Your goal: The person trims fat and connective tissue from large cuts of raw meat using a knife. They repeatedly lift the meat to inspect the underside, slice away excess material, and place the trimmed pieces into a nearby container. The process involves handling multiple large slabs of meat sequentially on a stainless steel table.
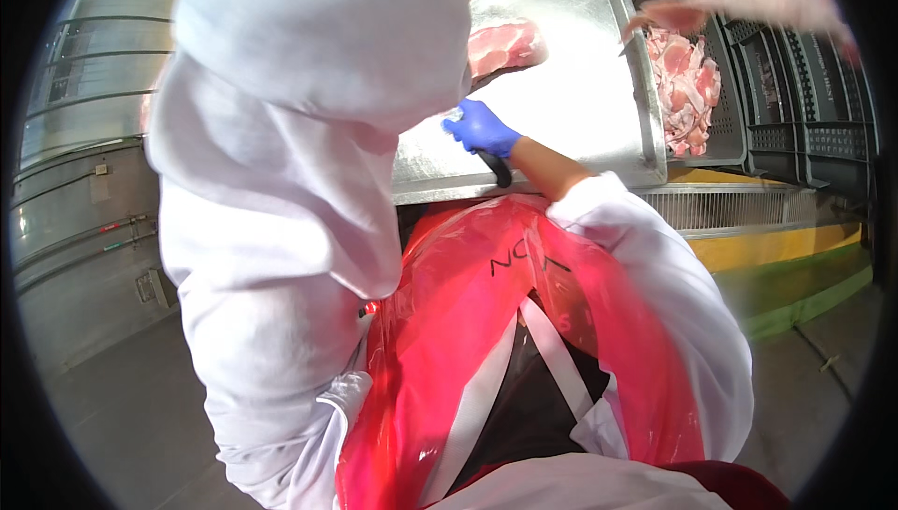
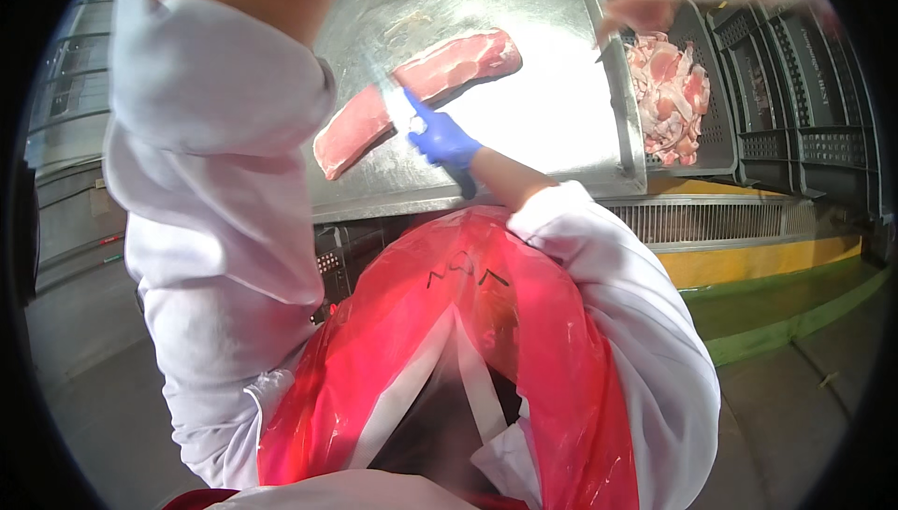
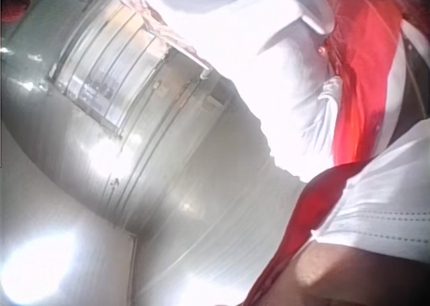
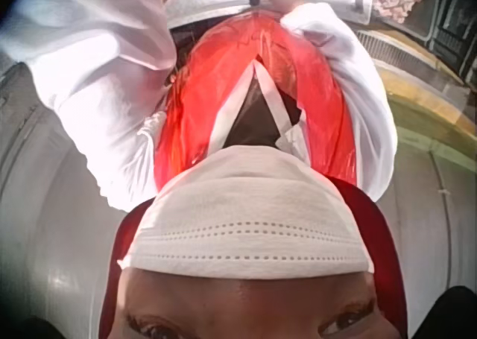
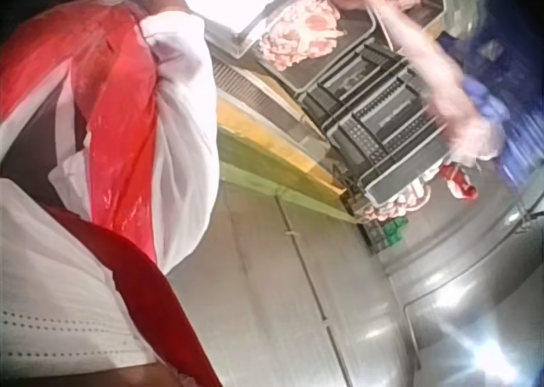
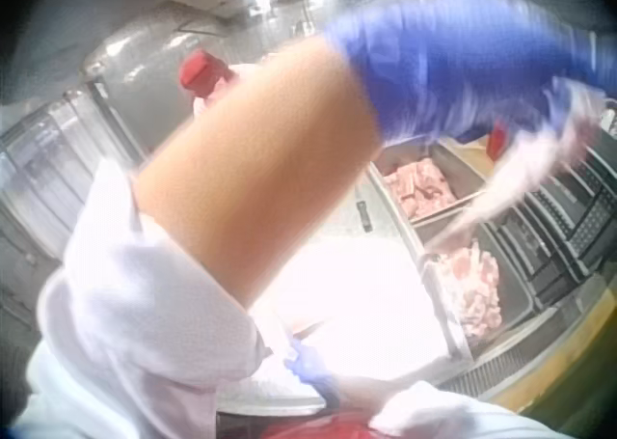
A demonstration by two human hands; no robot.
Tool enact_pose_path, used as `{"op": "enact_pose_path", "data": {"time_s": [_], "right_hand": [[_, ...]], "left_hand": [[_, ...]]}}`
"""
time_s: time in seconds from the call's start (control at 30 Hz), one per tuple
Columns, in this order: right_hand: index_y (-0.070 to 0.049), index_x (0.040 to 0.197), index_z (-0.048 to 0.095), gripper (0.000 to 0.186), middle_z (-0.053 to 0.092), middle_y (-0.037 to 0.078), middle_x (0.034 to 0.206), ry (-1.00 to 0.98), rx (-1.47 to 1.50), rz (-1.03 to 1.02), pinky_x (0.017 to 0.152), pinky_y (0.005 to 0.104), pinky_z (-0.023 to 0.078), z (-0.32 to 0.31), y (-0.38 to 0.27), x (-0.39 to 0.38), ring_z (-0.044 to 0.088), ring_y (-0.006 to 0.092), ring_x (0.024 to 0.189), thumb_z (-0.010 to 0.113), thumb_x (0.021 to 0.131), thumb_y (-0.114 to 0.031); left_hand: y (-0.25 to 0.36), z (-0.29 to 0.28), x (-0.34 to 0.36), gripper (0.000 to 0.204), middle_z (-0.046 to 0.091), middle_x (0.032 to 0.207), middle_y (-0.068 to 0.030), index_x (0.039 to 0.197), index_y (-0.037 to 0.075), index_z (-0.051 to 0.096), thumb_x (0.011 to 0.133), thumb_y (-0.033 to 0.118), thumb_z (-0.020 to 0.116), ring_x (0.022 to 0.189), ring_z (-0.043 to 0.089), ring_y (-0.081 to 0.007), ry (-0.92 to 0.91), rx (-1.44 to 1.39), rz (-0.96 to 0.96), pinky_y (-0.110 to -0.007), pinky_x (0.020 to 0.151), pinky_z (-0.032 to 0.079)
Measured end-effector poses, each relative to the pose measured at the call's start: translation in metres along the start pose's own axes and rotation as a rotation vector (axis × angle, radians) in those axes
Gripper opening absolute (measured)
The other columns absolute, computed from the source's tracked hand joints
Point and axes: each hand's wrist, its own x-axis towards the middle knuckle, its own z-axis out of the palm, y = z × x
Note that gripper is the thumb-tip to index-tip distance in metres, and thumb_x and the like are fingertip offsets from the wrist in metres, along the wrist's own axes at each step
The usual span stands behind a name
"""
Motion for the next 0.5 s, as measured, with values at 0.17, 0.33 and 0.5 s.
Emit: {"op": "enact_pose_path", "data": {"time_s": [0.17,0.33,0.5], "right_hand": [[-0.028,0.163,0.016,0.084,0.061,0.007,0.079,0.456,-0.122,0.057,0.049,0.031,0.05,-0.142,0.038,-0.028,0.056,0.012,0.057,0.059,0.093,-0.01],[-0.022,0.162,0.019,0.082,0.062,0.009,0.075,0.388,-0.177,0.213,0.049,0.0325,0.05,-0.19,-0.018,0.004,0.057,0.0153,0.054,0.056,0.09,-0.008],[-0.01,0.14,0.055,0.049,0.068,0.008,0.092,0.328,-0.509,0.252,0.067,0.0351,0.055,-0.208,-0.013,0.019,0.064,0.0188,0.074,0.052,0.102,-0.04]], "left_hand": [[-0.122,-0.008,-0.03,0.077,0.061,0.128,-0.0208,0.143,-0.003,0.045,0.087,0.041,0.076,0.11,0.065,-0.0267,-0.097,0.208,-0.195,-0.038,0.095,0.052],[-0.317,-0.028,-0.29,0.117,0.047,0.149,-0.0258,0.15,-0.002,0.037,0.066,0.063,0.086,0.139,0.045,-0.0386,-0.157,0.533,-0.841,-0.045,0.116,0.037],[-0.339,0.023,-0.355,0.109,0.055,0.137,-0.0233,0.141,0.002,0.047,0.056,0.055,0.089,0.125,0.053,-0.0422,0.041,0.466,-0.751,-0.048,0.11,0.041]]}}
